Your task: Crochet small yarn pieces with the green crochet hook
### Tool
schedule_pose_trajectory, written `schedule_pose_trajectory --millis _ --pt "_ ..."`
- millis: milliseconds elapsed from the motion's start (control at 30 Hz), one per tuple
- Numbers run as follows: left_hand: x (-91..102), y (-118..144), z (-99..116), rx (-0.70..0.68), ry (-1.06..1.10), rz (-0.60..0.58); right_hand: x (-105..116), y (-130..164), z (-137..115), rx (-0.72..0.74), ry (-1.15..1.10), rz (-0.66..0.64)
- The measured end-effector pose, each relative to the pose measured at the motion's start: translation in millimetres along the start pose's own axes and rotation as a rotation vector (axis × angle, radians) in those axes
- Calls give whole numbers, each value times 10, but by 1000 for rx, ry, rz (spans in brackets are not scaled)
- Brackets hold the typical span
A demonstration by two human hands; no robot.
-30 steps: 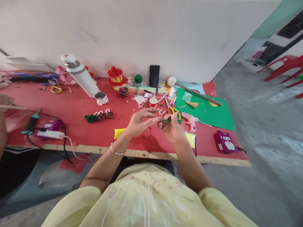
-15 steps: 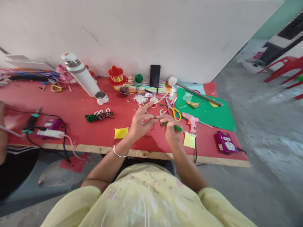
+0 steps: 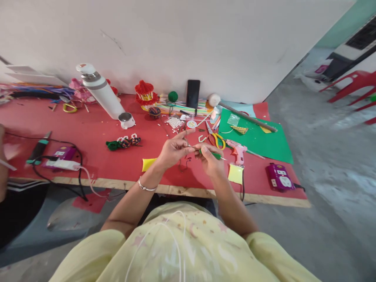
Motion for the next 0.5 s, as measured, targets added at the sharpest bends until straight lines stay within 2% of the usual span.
schedule_pose_trajectory --millis 100,333,500 --pt "17 -5 -4 -17 -12 5 35 -20 -32 -58 14 18" --pt "41 9 -34 -14 18 7 62 9 -160 130 244 38" --pt "19 15 -30 -7 64 -27 34 22 -159 89 118 87"
Point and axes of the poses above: each hand's wrist, its own y-axis away from the middle knuckle, its own x-axis out of the back of the hand, z = x × y, the point moved 3 cm from there along -y, towards the middle knuckle, and after that the axes turned 15 degrees about y, right-handed, at the moved point
